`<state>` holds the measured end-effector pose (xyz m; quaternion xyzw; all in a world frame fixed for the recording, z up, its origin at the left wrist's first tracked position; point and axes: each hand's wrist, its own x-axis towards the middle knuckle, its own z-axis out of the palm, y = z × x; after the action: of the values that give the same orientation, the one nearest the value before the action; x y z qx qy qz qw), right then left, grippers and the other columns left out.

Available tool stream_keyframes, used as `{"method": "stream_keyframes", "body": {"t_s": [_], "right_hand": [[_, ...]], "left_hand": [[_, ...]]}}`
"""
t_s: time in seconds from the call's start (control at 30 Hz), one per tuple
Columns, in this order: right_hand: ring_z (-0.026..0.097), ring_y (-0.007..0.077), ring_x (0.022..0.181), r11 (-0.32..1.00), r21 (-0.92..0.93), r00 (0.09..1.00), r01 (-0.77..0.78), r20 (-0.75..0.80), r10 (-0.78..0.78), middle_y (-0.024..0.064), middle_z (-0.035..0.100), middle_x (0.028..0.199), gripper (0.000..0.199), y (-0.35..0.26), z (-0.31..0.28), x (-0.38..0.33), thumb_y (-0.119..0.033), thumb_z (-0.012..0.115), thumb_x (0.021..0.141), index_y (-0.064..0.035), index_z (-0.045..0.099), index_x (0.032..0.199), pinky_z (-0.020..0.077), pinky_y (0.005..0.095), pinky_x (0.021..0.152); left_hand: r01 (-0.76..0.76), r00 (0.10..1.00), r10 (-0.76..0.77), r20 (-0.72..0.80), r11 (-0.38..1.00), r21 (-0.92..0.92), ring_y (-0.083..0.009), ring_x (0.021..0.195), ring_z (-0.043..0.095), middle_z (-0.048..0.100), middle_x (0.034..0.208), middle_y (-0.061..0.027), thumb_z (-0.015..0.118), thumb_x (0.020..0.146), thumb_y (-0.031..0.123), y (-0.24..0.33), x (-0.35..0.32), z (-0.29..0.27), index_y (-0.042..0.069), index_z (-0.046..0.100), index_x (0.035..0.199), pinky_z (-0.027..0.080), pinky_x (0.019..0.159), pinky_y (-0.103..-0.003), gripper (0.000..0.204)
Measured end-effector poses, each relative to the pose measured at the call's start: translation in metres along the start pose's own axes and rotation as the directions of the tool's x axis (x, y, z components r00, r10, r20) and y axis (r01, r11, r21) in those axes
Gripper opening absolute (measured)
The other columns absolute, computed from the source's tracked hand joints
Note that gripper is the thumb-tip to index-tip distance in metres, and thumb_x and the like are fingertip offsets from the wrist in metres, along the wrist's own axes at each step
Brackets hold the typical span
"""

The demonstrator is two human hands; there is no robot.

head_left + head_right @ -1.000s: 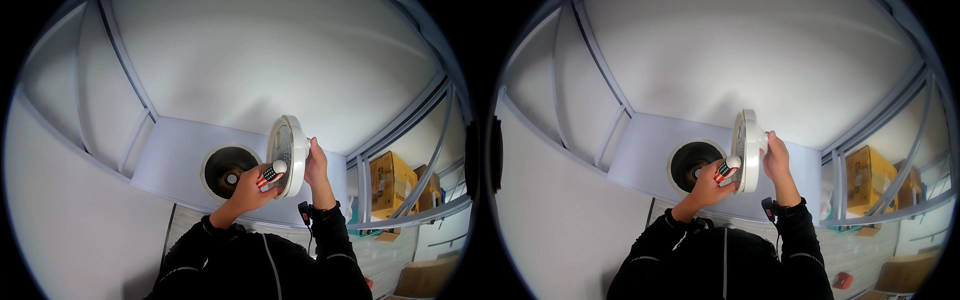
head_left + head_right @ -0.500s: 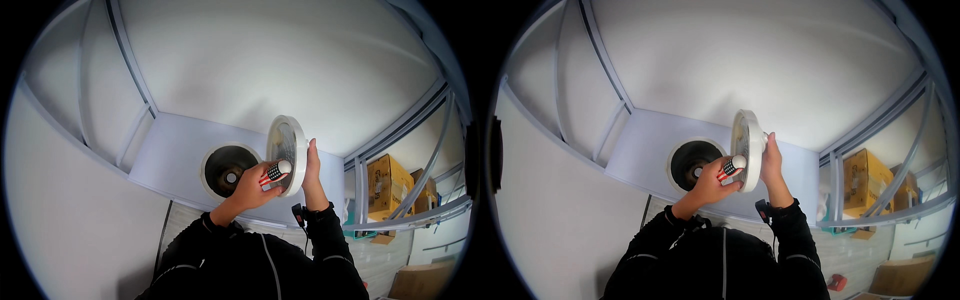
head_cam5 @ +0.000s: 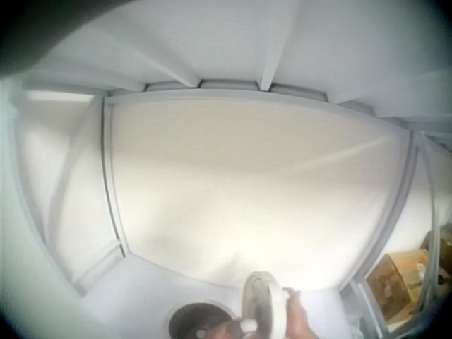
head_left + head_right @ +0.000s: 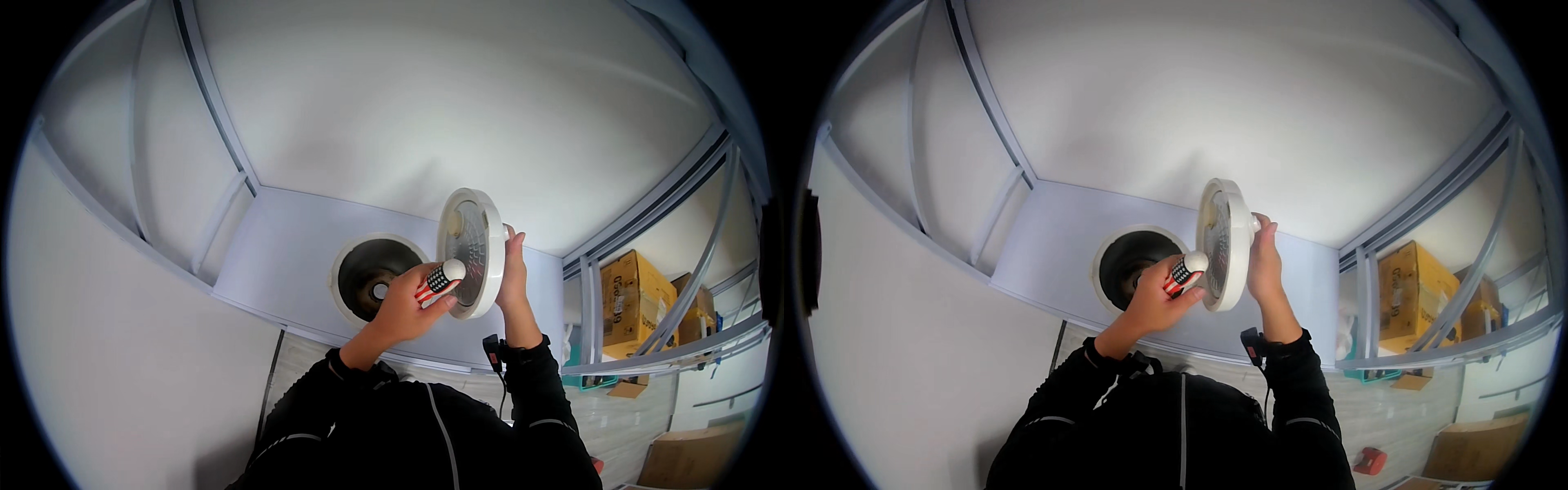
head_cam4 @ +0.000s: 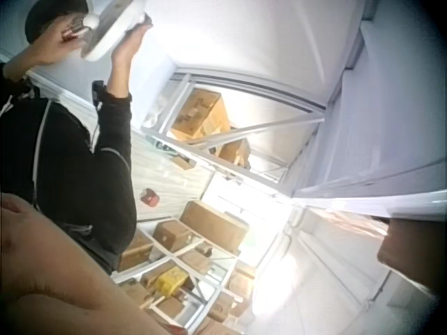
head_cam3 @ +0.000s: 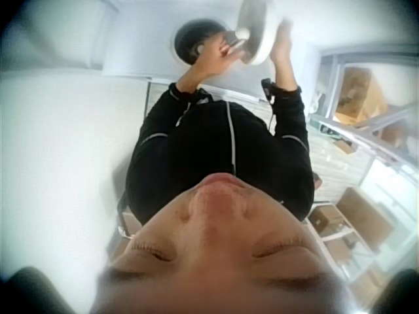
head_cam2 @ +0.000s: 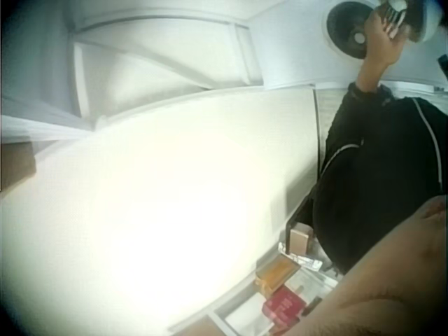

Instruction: The person assembles a white circular light fixture on a shelf. They use a screwdriver to tighten screws, insert a socket into the fixture, and place a bulb into the socket. The person then closes the fixture cover and continues to secure it with screws.

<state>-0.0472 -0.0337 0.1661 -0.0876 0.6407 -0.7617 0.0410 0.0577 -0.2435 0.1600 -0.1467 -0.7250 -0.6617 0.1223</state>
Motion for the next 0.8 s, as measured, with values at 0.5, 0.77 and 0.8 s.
{"method": "stream_keyframes", "body": {"t_s": [0.5,0.77,0.8], "right_hand": [[0.054,0.0181,0.109,0.915,-0.189,0.932,0.356,-0.003,-0.363,0.0064,0.058,0.120,0.062,-0.007,-0.030,-0.030,-0.061,0.039,0.114,-0.0040,0.056,0.131,0.0455,0.0359,0.098],[0.057,0.0184,0.093,0.840,-0.181,0.859,0.511,0.122,-0.497,0.0090,0.062,0.106,0.044,-0.048,-0.021,-0.070,-0.044,0.057,0.110,-0.0008,0.058,0.119,0.0466,0.0336,0.088],[0.057,0.0187,0.093,0.849,-0.127,0.857,0.512,0.140,-0.496,0.0094,0.063,0.105,0.042,-0.051,-0.019,-0.073,-0.040,0.061,0.109,-0.0003,0.059,0.120,0.0470,0.0332,0.087]], "left_hand": [[-0.036,0.982,0.033,-0.186,0.999,-0.012,-0.0114,0.076,0.062,0.069,0.087,-0.0036,0.081,0.093,0.013,-0.021,-0.008,-0.008,0.002,0.070,0.112,0.052,0.073,-0.030,0.025],[-0.029,0.960,0.057,-0.275,0.994,0.105,-0.0158,0.070,0.063,0.068,0.082,-0.0059,0.081,0.090,0.009,-0.004,-0.014,-0.012,0.004,0.069,0.099,0.051,0.066,-0.030,0.016],[-0.099,0.952,0.144,-0.270,0.980,0.173,-0.0182,0.069,0.063,0.067,0.082,-0.0066,0.082,0.087,0.008,-0.004,-0.013,-0.014,0.004,0.068,0.097,0.051,0.065,-0.031,0.017]]}}
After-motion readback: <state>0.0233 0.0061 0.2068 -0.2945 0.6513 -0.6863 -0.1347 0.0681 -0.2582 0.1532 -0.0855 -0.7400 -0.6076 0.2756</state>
